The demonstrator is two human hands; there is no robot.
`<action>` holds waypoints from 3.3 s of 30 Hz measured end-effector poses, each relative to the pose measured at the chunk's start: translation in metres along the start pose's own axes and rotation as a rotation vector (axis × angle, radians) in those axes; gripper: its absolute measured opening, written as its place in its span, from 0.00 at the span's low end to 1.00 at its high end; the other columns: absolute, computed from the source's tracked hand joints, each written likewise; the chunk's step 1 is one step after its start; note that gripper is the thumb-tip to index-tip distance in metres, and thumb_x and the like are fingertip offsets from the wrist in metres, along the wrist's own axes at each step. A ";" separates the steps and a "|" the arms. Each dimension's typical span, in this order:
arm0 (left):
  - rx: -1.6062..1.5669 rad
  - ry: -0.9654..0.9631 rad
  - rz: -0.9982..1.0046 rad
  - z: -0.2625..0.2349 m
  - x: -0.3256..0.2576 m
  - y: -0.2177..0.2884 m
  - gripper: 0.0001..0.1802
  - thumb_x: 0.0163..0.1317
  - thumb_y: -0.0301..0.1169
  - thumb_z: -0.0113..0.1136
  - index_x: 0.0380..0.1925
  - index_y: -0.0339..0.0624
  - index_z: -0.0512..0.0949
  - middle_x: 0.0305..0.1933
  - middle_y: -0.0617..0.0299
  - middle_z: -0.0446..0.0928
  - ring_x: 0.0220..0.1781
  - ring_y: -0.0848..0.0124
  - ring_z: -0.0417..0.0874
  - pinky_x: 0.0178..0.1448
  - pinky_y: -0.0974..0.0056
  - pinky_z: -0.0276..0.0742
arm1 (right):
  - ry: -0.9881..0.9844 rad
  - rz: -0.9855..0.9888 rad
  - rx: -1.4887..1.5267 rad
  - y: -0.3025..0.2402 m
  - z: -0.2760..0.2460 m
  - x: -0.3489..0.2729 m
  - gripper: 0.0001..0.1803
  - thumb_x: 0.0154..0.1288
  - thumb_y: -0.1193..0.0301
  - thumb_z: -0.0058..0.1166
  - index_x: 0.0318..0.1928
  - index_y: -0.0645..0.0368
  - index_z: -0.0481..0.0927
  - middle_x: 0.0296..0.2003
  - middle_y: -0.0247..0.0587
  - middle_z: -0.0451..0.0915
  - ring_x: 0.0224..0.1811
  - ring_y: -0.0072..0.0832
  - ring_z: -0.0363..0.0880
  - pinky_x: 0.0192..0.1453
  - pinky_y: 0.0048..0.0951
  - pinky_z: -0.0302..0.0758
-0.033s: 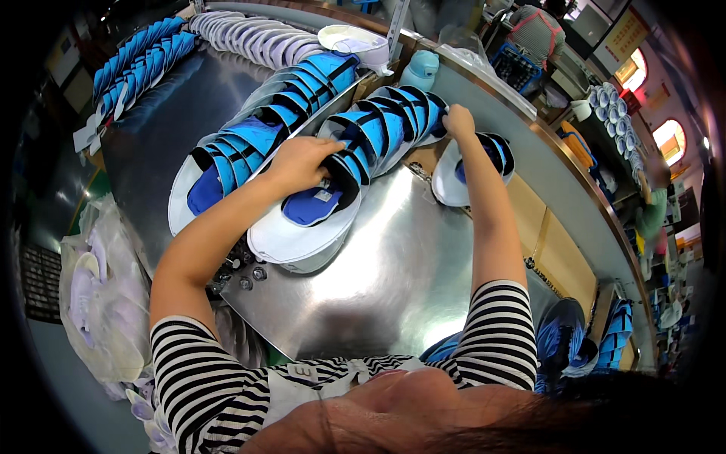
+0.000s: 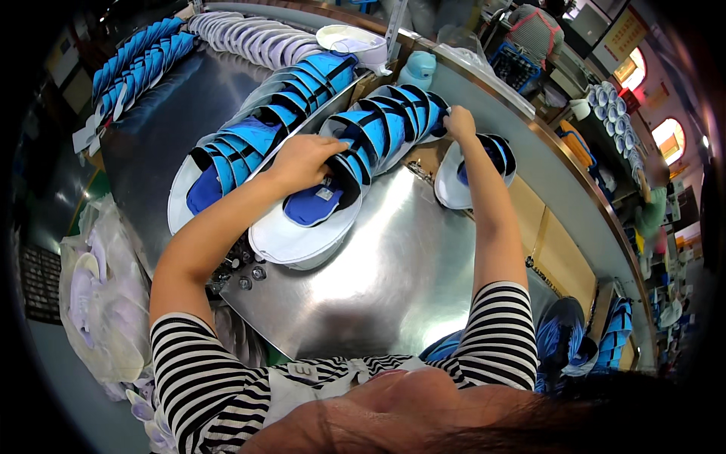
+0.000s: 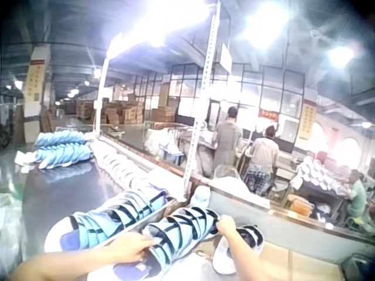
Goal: The person uses a marking pen to draw precise white lines on the back of blue and black shoe uppers, then organizes the uppers into stacks and moves them on a metal worktable.
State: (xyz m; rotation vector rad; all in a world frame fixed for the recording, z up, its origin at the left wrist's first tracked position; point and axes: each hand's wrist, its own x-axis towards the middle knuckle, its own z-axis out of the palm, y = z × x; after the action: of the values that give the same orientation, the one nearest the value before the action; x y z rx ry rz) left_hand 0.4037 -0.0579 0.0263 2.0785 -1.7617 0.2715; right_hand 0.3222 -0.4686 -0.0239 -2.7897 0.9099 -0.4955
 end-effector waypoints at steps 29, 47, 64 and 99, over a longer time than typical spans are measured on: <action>0.814 0.250 0.263 -0.238 -0.124 -0.165 0.19 0.56 0.28 0.57 0.50 0.50 0.80 0.54 0.61 0.80 0.58 0.61 0.80 0.57 0.58 0.77 | 0.454 -0.361 0.701 -0.342 -0.028 0.075 0.28 0.56 0.62 0.58 0.57 0.62 0.78 0.45 0.63 0.82 0.50 0.56 0.80 0.58 0.46 0.74; 0.504 0.202 -0.176 -0.106 -0.167 -0.229 0.37 0.44 0.15 0.60 0.60 0.49 0.72 0.62 0.51 0.71 0.68 0.53 0.68 0.71 0.50 0.60 | 0.120 -0.279 -0.085 -0.085 -0.075 -0.058 0.22 0.55 0.67 0.61 0.53 0.53 0.79 0.47 0.42 0.82 0.52 0.41 0.80 0.55 0.39 0.76; 0.316 0.233 -0.226 -0.146 -0.166 -0.106 0.29 0.53 0.14 0.51 0.57 0.42 0.75 0.61 0.52 0.72 0.65 0.52 0.71 0.69 0.55 0.64 | -0.098 0.329 -0.010 0.185 -0.092 -0.109 0.41 0.48 0.54 0.70 0.63 0.53 0.74 0.53 0.51 0.81 0.57 0.46 0.79 0.61 0.40 0.74; -0.341 0.358 -0.623 -0.058 -0.268 -0.148 0.27 0.53 0.33 0.71 0.54 0.44 0.76 0.47 0.55 0.81 0.49 0.61 0.82 0.55 0.63 0.74 | 0.112 0.368 0.534 0.048 -0.202 -0.528 0.13 0.70 0.72 0.56 0.51 0.67 0.79 0.41 0.40 0.82 0.44 0.24 0.80 0.50 0.22 0.75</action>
State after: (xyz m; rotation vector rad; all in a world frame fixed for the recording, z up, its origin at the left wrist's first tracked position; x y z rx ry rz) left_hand 0.5047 0.2263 -0.0536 2.0466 -0.8339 0.1330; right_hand -0.1777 -0.2026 0.0149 -2.0807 1.0903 -0.7133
